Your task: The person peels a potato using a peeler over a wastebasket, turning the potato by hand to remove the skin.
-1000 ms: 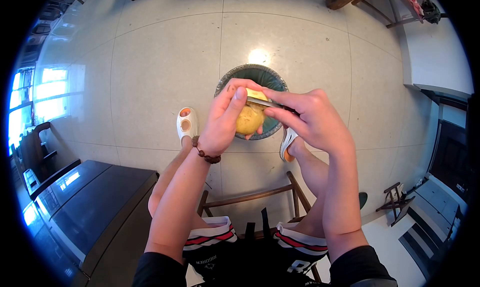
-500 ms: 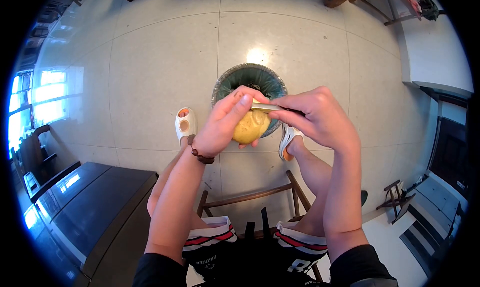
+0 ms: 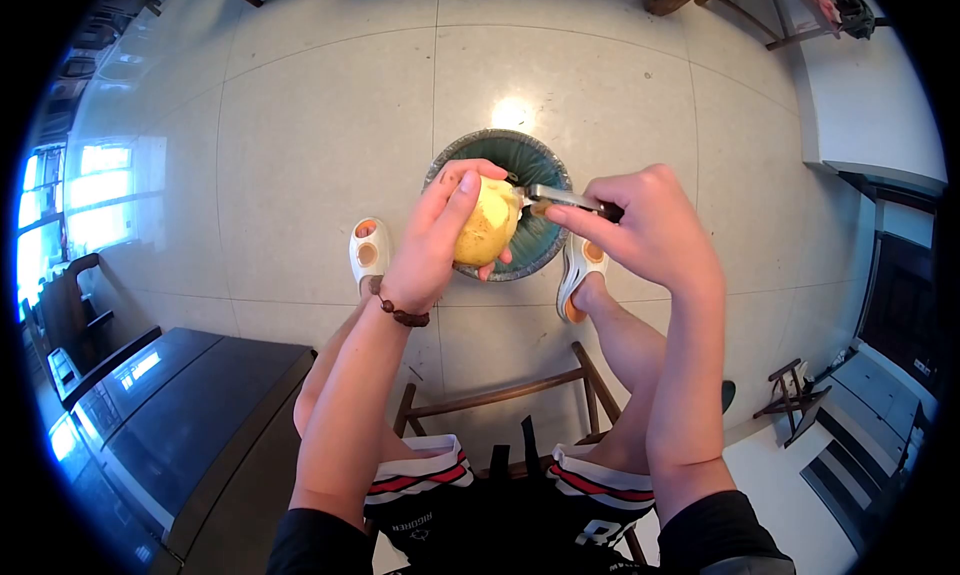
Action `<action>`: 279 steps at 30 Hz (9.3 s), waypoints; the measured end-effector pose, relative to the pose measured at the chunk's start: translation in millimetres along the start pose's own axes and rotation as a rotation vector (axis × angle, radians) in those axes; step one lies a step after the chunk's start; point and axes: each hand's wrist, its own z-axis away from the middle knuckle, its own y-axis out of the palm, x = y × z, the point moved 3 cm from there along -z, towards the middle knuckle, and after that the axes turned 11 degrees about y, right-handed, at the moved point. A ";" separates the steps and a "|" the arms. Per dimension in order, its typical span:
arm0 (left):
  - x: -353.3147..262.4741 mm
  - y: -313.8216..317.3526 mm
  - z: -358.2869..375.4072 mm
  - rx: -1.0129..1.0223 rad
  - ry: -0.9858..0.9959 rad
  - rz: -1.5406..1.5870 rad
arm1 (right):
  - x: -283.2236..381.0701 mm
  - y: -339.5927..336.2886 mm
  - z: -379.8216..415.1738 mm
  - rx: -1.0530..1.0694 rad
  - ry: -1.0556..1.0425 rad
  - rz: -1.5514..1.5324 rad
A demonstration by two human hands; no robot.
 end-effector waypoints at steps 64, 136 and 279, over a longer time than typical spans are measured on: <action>7.1 5.7 6.4 0.021 0.080 -0.165 | 6.8 8.9 0.7 0.076 -0.078 -0.359; 10.4 -12.6 0.6 -0.349 0.004 0.148 | -7.5 33.9 -11.0 0.092 0.214 0.072; 8.3 -3.7 -1.6 -0.110 0.148 0.105 | 23.0 32.1 -6.4 0.098 -0.092 -0.313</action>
